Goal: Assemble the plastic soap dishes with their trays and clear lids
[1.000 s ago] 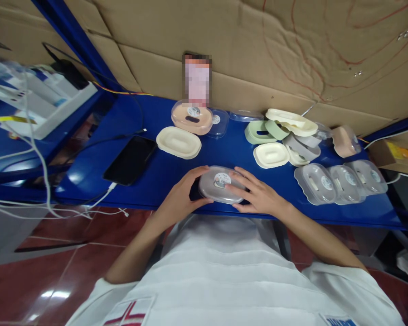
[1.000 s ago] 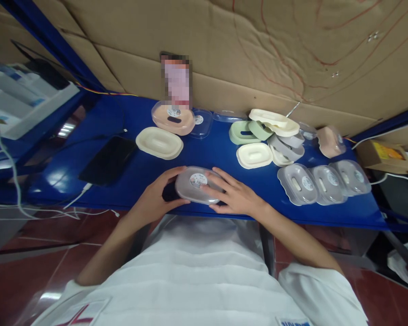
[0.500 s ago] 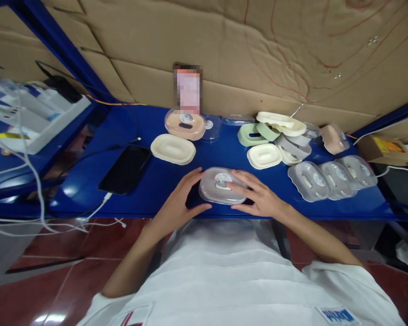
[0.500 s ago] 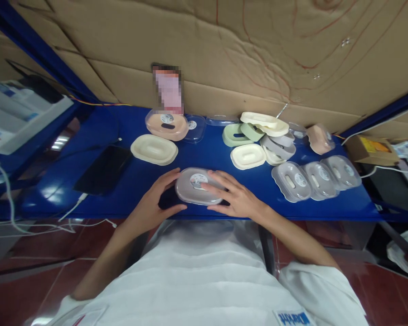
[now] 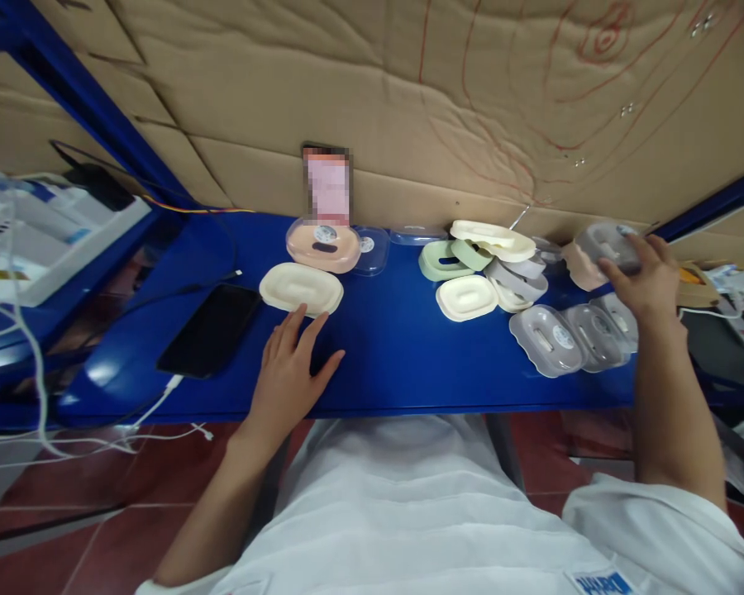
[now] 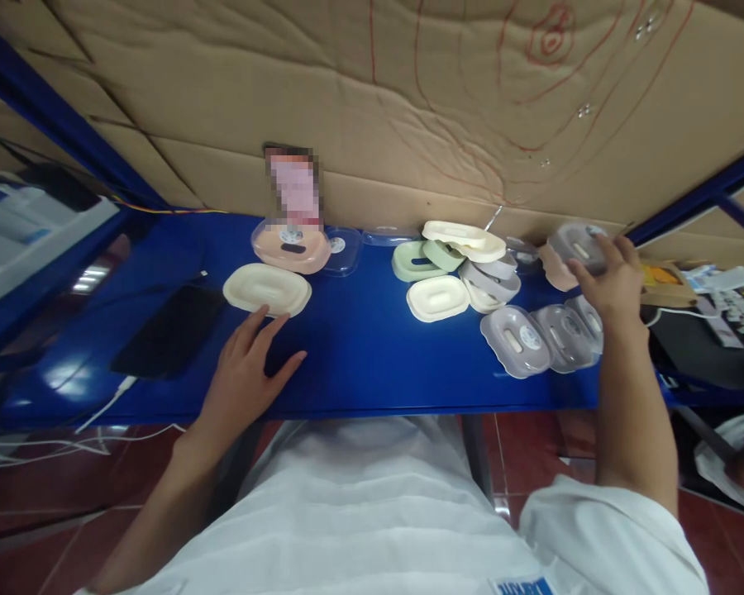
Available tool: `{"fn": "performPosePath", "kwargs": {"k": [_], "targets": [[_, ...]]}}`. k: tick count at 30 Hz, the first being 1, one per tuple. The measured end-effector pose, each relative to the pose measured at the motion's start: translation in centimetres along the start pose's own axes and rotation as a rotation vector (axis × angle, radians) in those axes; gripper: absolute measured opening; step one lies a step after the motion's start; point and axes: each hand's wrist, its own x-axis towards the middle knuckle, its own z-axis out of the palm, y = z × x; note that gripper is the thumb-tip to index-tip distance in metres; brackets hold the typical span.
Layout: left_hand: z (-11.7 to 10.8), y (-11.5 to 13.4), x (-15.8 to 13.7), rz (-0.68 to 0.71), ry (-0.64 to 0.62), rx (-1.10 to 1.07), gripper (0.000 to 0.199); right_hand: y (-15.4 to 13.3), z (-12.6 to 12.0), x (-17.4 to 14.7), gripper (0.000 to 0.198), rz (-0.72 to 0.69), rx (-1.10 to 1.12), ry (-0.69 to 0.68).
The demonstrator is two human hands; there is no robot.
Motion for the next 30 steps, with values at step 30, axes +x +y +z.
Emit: {"fn": "performPosePath", "kwargs": {"k": [30], "targets": [[-1.1, 1.3, 0.0, 0.038, -0.033, 0.078, 0.037, 3.1, 2.2, 1.0, 0.096, 0.158, -0.060, -0.234]]}}
